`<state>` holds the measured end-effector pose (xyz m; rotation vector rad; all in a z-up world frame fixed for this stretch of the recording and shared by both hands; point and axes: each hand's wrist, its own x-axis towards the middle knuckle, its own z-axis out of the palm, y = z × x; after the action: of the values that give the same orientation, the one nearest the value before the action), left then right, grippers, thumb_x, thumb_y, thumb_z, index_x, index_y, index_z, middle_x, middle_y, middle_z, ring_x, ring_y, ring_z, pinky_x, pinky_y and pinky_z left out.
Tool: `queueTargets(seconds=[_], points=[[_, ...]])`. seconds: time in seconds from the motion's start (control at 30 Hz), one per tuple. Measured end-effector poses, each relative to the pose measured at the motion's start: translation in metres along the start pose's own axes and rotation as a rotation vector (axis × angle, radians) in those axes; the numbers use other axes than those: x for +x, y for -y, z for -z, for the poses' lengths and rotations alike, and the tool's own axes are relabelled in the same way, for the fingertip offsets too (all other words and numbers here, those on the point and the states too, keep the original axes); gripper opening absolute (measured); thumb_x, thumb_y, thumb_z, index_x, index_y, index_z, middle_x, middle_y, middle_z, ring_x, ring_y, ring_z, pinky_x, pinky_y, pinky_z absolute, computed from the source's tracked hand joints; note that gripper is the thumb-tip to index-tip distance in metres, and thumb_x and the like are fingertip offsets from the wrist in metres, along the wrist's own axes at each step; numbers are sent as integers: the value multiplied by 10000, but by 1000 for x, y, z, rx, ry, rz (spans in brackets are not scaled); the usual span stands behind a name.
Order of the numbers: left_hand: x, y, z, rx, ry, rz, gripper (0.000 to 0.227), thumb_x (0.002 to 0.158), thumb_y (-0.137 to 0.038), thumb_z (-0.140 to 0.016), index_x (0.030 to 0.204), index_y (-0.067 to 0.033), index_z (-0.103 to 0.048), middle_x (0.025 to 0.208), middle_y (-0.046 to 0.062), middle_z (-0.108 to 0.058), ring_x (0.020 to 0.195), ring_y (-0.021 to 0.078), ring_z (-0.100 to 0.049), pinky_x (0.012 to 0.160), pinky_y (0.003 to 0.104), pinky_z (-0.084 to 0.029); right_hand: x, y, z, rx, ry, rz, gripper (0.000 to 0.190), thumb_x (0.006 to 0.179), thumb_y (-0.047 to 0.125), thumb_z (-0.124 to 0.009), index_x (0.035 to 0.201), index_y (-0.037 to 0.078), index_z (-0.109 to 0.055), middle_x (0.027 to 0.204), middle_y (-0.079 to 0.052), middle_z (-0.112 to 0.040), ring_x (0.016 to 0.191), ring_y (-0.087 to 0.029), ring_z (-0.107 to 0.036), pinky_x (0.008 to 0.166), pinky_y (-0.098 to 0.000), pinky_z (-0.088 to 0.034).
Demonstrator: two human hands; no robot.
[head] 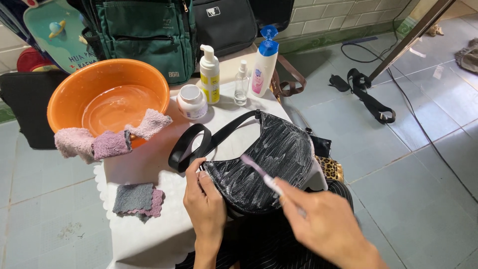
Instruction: Cleaning a black leather bag using a toothbrush and cleaning solution.
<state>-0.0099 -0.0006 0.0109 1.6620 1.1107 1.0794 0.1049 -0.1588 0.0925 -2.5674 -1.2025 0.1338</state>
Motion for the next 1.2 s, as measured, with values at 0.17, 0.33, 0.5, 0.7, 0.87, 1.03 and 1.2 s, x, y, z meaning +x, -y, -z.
queueTargets(seconds=[0.17,0.33,0.5,0.7,0.87,1.03,1.2], points=[[0,1,-1,-12,-24,-25,324,985,-78,-442,1252,-80,-626,911,124,-721,701,228,-630,670,355,-512,-3,-14,5,-111,108,25,442,864,357,-535,1285,315,-664,570,-64,-727,483,-286,-687,508,-395,-531],[0,1,1,-7,-3,2,326,992,-78,-440,1260,-85,-627,795,84,-668,597,166,-533,567,317,-447,-1,-19,28,32,360,-16,564,780,416,-622,1300,624,-694,629,36,-844,482,-168,-755,514,-270,-593],[0,2,-1,-8,-14,26,329,988,-97,-448,1259,-97,-634,898,118,-728,669,215,-624,632,343,-503,-11,-48,23,-55,256,-66,460,831,389,-638,1273,495,-709,658,51,-852,508,-160,-745,550,-310,-566],[2,9,-4,-3,-26,9,321,998,-112,-449,1261,-109,-632,853,98,-713,649,201,-602,626,336,-499,32,-45,48,-370,210,-358,411,946,498,-491,1330,612,-583,592,4,-742,506,-175,-614,613,-316,-479],[1,8,-3,1,-24,25,320,993,-96,-458,1255,-117,-640,813,84,-699,620,187,-581,600,325,-487,27,-52,46,-219,269,-132,408,891,455,-553,1268,565,-665,501,27,-698,453,-154,-594,537,-327,-441],[2,9,-5,34,-19,47,325,996,-110,-450,1267,-120,-630,854,98,-717,655,208,-616,639,344,-503,4,-77,35,-233,204,-69,516,858,455,-574,1345,630,-581,489,88,-756,439,-122,-684,488,-301,-511],[1,5,-5,0,-16,25,317,998,-77,-460,1265,-95,-631,797,69,-674,596,169,-537,574,310,-460,7,-69,49,-326,109,-411,352,856,457,-629,1160,615,-712,496,-22,-683,486,-199,-565,573,-308,-473]])
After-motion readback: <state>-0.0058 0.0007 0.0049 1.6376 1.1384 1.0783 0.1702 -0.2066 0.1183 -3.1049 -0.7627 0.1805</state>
